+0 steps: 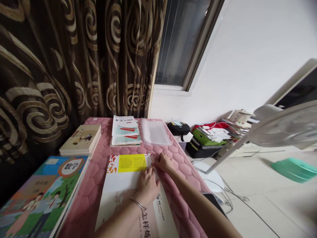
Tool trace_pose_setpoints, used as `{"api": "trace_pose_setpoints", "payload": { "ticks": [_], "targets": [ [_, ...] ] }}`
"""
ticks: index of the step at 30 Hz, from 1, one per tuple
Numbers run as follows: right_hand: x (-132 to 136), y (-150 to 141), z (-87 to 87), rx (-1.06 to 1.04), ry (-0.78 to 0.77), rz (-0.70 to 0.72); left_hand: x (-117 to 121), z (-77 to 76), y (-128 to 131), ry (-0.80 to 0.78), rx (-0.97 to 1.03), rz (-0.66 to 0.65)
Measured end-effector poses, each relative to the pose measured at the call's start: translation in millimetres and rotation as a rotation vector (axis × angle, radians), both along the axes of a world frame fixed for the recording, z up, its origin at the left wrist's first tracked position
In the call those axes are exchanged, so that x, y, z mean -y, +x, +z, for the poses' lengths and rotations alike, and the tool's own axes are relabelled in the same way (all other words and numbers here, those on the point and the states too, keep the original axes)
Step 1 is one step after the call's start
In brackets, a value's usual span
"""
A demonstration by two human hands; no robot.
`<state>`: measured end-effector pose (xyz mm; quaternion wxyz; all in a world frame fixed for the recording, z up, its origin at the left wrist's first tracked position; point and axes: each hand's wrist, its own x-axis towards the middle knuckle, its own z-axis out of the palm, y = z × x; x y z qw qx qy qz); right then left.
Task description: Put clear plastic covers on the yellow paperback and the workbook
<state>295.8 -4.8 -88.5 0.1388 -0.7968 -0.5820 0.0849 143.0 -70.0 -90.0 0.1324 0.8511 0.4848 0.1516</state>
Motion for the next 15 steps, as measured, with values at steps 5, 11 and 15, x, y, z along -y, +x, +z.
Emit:
{"api": "trace_pose_setpoints", "payload": {
  "ticks": [5, 11, 15],
  "targets": [
    [-40.7, -4.0, 4.8, -0.006, 0.020, -0.070, 1.7, 6.0, -2.8, 0.007, 0.034, -0.009],
    [-35.5, -11.4, 1.0, -0.013, 0.056, -0.074, 3.7, 7.6, -2.8, -0.005, 0.021, -0.003],
    [-3.6, -11.2, -3.8, -0.015, 0.059, -0.026, 3.3, 4.9, -0.8, -0.029, -0.005, 0.014]
  ]
}}
